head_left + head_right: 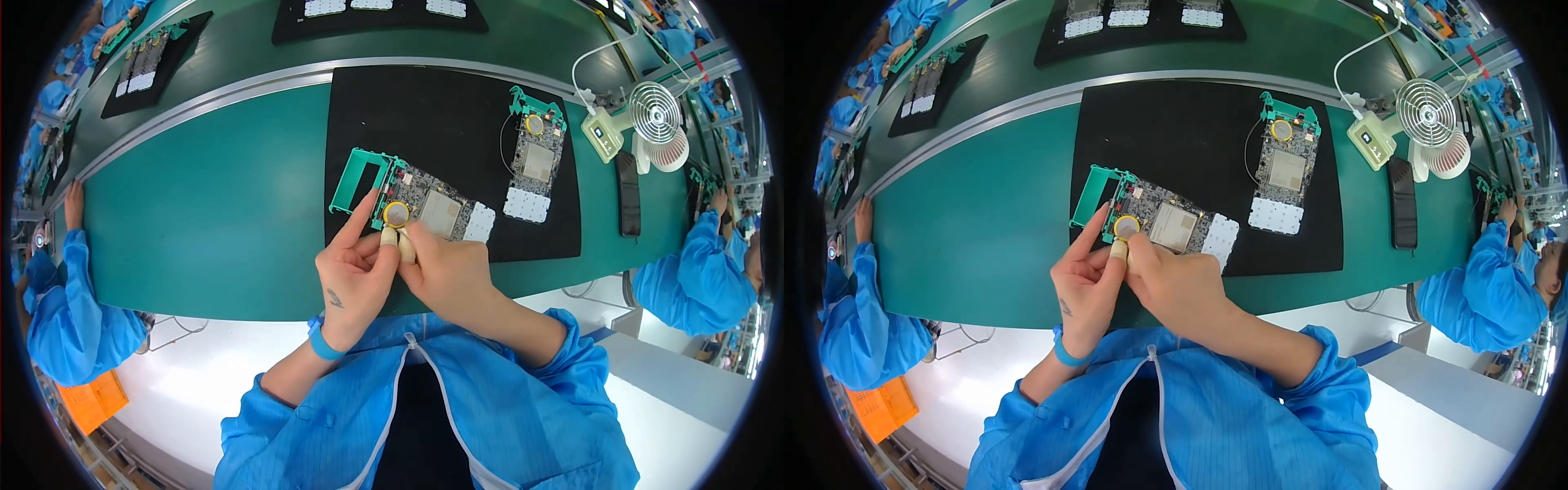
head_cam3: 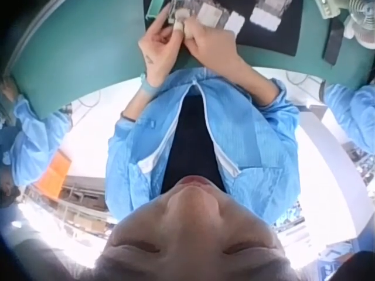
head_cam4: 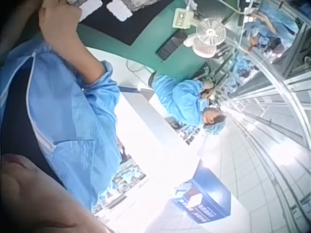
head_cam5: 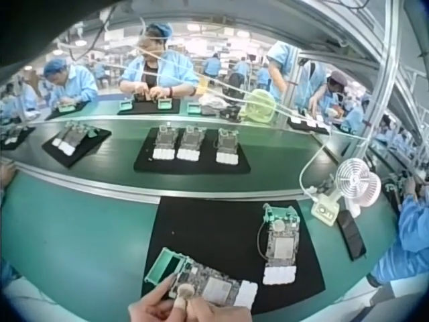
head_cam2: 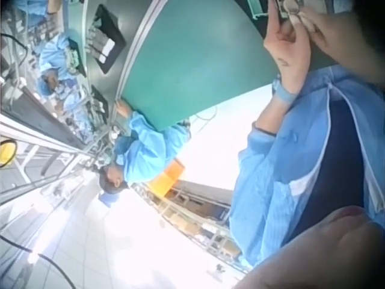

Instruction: The person applies small adhesive pads to circuit boards by hand.

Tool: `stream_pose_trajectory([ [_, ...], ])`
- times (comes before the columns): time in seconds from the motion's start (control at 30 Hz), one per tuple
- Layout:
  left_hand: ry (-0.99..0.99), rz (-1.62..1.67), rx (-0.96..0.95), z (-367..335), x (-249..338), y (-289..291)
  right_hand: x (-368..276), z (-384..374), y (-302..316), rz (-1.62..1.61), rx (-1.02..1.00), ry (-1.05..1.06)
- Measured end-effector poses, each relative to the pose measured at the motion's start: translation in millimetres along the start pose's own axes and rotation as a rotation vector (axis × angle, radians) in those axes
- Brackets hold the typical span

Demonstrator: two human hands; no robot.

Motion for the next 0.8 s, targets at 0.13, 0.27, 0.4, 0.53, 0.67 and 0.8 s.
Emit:
stream_pose_trajectory([
  [0.13,-0.014,0.005,0.023,-0.1,-2.5,1.2,12.5,0.1,0.6,-0.127,0.015,-0.082],
  [0.27,-0.03,-0.012,0.024,0.2,0.1,1.3,3.0,-0.3,0.9,-0.045,0.024,-0.032],
  [0.4,-0.068,-0.107,0.02,-1.3,3.0,1.2,5.4,-2.0,-1.7,-0.024,-0.046,-0.082],
  [0.53,-0.051,-0.095,0.028,-3.4,-2.6,3.5,31.9,1.5,-0.1,-0.423,-0.133,-0.274],
  [0.67,-0.028,0.052,0.025,-6.7,-4.3,-1.4,9.6,3.5,34.3,-0.183,0.177,0.105],
  [0.8,-0.06,0.009,0.021,-9.2,0.0,-3.9,3.8,2.8,31.9,0.035,0.123,0.148],
])
Point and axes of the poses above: each hand's wrist, its own z-axis away from the middle knuckle, its own y-axis out of the back of the hand, x = y × z, the point moved 10 cm from there along -z, towards the middle knuckle, and after that the axes turned 2 degrees about y, right-handed, at the moved point
